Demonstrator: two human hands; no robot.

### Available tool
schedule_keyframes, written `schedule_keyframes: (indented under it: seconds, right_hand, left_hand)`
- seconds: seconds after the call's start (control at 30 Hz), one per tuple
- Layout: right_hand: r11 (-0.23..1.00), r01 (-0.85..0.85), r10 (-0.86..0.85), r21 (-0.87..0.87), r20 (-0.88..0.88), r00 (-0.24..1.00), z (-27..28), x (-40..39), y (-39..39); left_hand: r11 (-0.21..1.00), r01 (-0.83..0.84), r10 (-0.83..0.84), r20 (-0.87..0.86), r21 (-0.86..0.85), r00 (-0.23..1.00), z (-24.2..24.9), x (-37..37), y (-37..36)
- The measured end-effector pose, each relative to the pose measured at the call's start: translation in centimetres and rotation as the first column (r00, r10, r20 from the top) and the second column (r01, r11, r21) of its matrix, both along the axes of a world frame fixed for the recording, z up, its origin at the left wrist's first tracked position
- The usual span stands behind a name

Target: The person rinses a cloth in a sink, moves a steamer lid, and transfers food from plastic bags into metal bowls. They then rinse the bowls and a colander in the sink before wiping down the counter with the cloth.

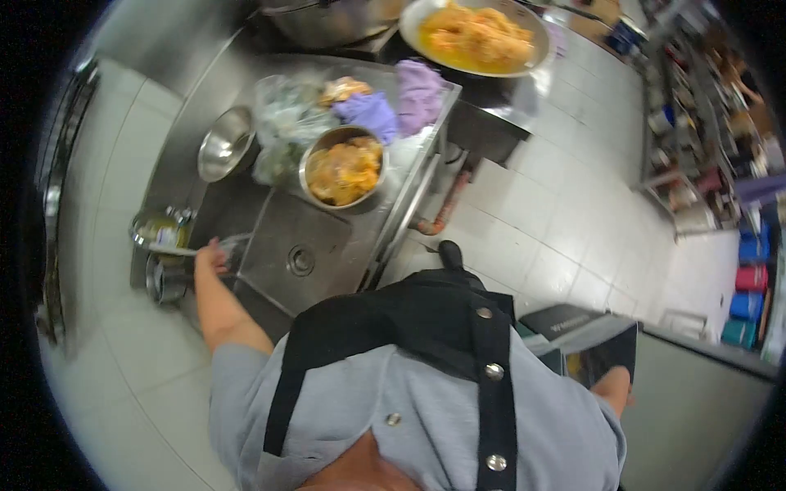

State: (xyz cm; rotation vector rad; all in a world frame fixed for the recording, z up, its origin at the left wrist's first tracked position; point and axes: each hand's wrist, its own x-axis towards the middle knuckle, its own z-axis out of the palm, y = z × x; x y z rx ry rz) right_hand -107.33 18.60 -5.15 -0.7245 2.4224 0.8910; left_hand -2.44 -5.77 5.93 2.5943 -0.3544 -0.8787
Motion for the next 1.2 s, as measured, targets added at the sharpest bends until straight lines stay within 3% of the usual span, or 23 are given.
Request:
schedule_keyframes:
  seconds: [0.03,0.07,0.1,0.13,0.2,0.23,0.27,0.3,0.33,0.37,0.4,0.43,0.5,0.6,0.67,0.7,0.77,0.8,0.83,0.87,0.97,1.13,1.2]
  right_hand:
    - [1.000,-0.022,0.022,0.015,0.021,1.000,-0.2,0.6,-0.4]
    - [0.998,-0.061,0.060,0.024,0.048,0.997,-0.7,1.1,-0.8]
    - [0.992,-0.126,0.125,0.012,0.067,0.990,-1.7,1.6,-2.0]
    - [0.976,-0.217,0.218,-0.026,0.089,0.972,-2.5,2.7,-3.6]
    - [0.807,-0.522,0.560,-0.277,0.074,0.825,-6.4,5.1,-9.0]
    - [0.841,-0.419,0.455,-0.344,0.030,0.890,0.9,15.0,-16.9]
    - [0.677,-0.440,0.555,-0.590,0.016,0.832,-0.2,18.0,-21.4]
    - [0.537,-0.400,0.652,-0.743,0.065,0.755,4.4,24.6,-26.4]
    - [0.267,-0.325,0.831,-0.907,0.046,0.554,7.2,29.3,-30.3]
    - [0.065,-0.201,0.898,-0.977,-0.031,0.439,9.6,34.0,-34.1]
    - [-0.053,-0.001,0.950,-0.999,-0.051,0.309,13.8,39.1,-37.2]
    - [0.008,-0.014,0.966,-1.000,0.004,0.258,15.0,42.3,-40.5]
    - [-0.191,0.038,0.970,-0.981,-0.183,0.159,16.5,48.7,-46.8]
    - [-0.193,0.005,0.970,-0.981,-0.190,0.154,15.8,56.8,-54.6]
    - [0.035,-0.330,0.967,-0.943,-0.052,0.251,15.7,60.9,-57.5]
    - [0.021,-0.329,0.975,-0.944,-0.054,0.218,15.3,62.4,-59.1]
    - [0.191,-0.468,0.965,-0.863,0.079,0.250,14.4,63.5,-62.3]
    - [-0.012,-0.513,0.983,-0.858,-0.105,0.152,14.8,63.5,-62.9]
    - [-0.058,-0.545,0.990,-0.837,-0.118,0.076,15.4,63.3,-63.7]
    - [0.005,-0.423,0.992,-0.906,-0.050,0.120,13.5,63.5,-66.2]
    - [0.086,-0.193,0.995,-0.977,0.075,0.065,17.5,62.6,-65.8]
    - [0.147,0.044,0.989,-0.988,0.148,0.028,24.2,60.4,-65.2]
    - [0.620,0.353,0.781,-0.700,0.592,-0.198,27.0,59.8,-63.7]
  left_hand:
    - [0.843,0.372,-0.469,0.190,0.389,0.862,-4.0,3.2,-0.7]
    - [0.815,0.367,-0.437,0.061,0.449,0.897,-1.2,-1.0,-0.9]
    - [0.761,0.445,-0.564,0.143,0.472,0.813,-2.7,-1.6,-1.0]
    - [0.716,0.473,-0.596,0.096,0.513,0.798,-2.1,-4.0,-2.0]
    - [0.783,0.517,-0.597,0.182,0.346,0.781,-4.4,-5.4,-3.1]
    - [0.821,0.529,-0.569,0.230,0.214,0.790,-3.7,-8.7,-3.6]
    - [0.817,0.559,-0.574,0.284,0.138,0.768,-3.5,-10.9,-4.0]
    - [0.806,0.589,-0.572,0.341,0.064,0.746,-3.6,-12.8,-4.4]
    - [0.786,0.615,-0.541,0.407,-0.066,0.736,-3.8,-14.6,-4.6]
    - [0.779,0.604,-0.483,0.451,-0.172,0.751,-4.4,-16.2,-4.8]
    - [0.757,0.582,-0.446,0.417,-0.297,0.792,-3.3,-18.6,-4.7]
    - [0.753,0.570,-0.427,0.414,-0.329,0.804,-2.8,-20.4,-4.7]
    - [0.735,0.559,-0.406,0.411,-0.385,0.816,-2.6,-22.4,-4.0]
    - [0.754,0.494,-0.326,0.407,-0.433,0.853,-2.6,-22.1,-2.0]
    - [0.764,0.449,-0.263,0.411,-0.464,0.873,-3.7,-20.1,0.2]
    - [0.789,0.336,-0.204,0.298,-0.515,0.933,-3.9,-19.2,1.8]
    - [0.844,0.071,-0.051,0.052,-0.532,0.997,-2.1,-19.7,4.7]
    - [0.847,0.044,-0.024,0.046,-0.529,0.999,-1.3,-19.9,6.0]
    - [0.833,-0.081,0.065,-0.049,-0.548,0.997,-0.9,-19.9,7.5]
    - [0.807,-0.203,0.146,-0.146,-0.554,0.979,-0.9,-19.8,9.0]
    - [0.734,-0.364,0.266,-0.251,-0.574,0.931,-2.0,-19.4,12.2]
    - [0.711,-0.432,0.276,-0.345,-0.555,0.897,-1.3,-20.5,11.9]
    - [0.725,-0.417,0.249,-0.357,-0.548,0.901,-1.1,-21.0,10.5]
